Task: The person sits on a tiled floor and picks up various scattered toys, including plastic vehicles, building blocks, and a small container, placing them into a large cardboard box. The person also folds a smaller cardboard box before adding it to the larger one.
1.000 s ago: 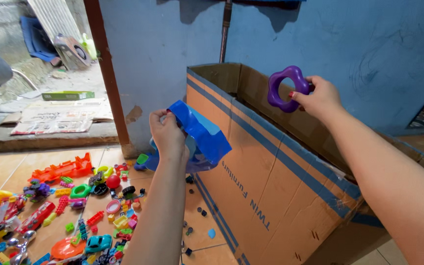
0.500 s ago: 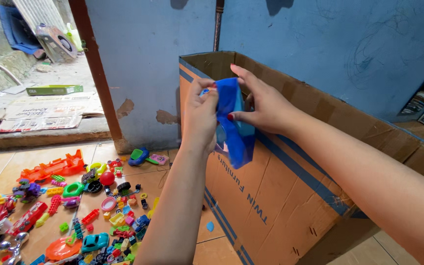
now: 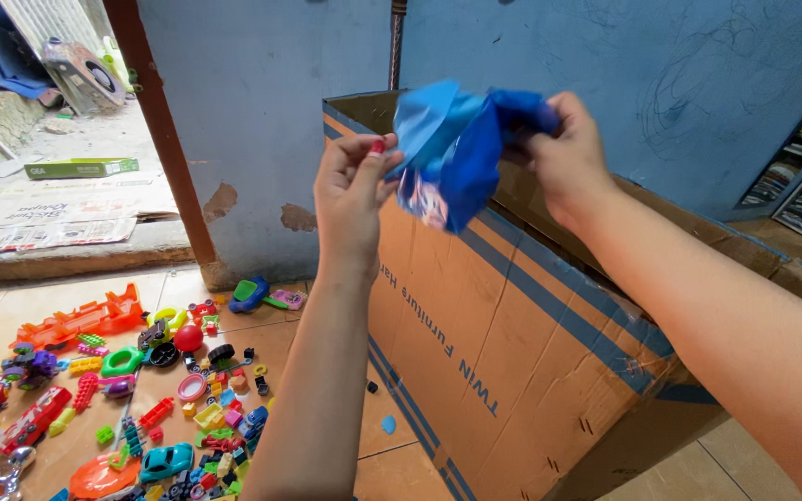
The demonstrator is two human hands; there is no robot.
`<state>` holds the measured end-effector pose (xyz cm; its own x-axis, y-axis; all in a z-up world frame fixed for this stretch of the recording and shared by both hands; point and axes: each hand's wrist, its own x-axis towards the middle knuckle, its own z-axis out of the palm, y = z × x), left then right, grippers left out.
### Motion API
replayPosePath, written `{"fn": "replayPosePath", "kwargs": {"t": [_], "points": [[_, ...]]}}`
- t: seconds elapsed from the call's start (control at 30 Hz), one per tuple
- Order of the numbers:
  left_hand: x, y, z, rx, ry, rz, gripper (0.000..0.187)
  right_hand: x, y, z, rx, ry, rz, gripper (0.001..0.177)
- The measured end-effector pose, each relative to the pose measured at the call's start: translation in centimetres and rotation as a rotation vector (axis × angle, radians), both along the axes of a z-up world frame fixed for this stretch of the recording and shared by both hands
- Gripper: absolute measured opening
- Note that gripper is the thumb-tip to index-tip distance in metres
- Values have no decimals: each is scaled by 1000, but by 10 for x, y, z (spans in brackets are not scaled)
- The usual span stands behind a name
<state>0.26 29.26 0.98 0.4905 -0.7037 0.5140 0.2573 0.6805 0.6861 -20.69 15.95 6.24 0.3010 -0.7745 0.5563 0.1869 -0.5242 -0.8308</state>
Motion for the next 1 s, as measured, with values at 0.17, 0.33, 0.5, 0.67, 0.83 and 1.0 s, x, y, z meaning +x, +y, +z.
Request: {"fn": "replayPosePath", "kwargs": {"t": [0.17,0.33,0.5,0.67,0.83,1.0], "points": [[17,2,-11,99,-29,134,12,-15,-22,3,-35,-224,-103,25],[35,-5,-34,194,-47,211,12,-31,-42,-3,-112,-89,-316,28],[61,-10,-64,186,-289,454,10,-34,-46,-18,-370,653,-597,69],[91,1,-92,254,-560,776,19,-21,-26,-9,-584,697,-467,35],[119,21,-107,236,-634,875,8,19,19,18,-342,842,-301,8],[151,35,-131,736,-584,783,26,82,39,25,-958,1276,-496,39]]}}
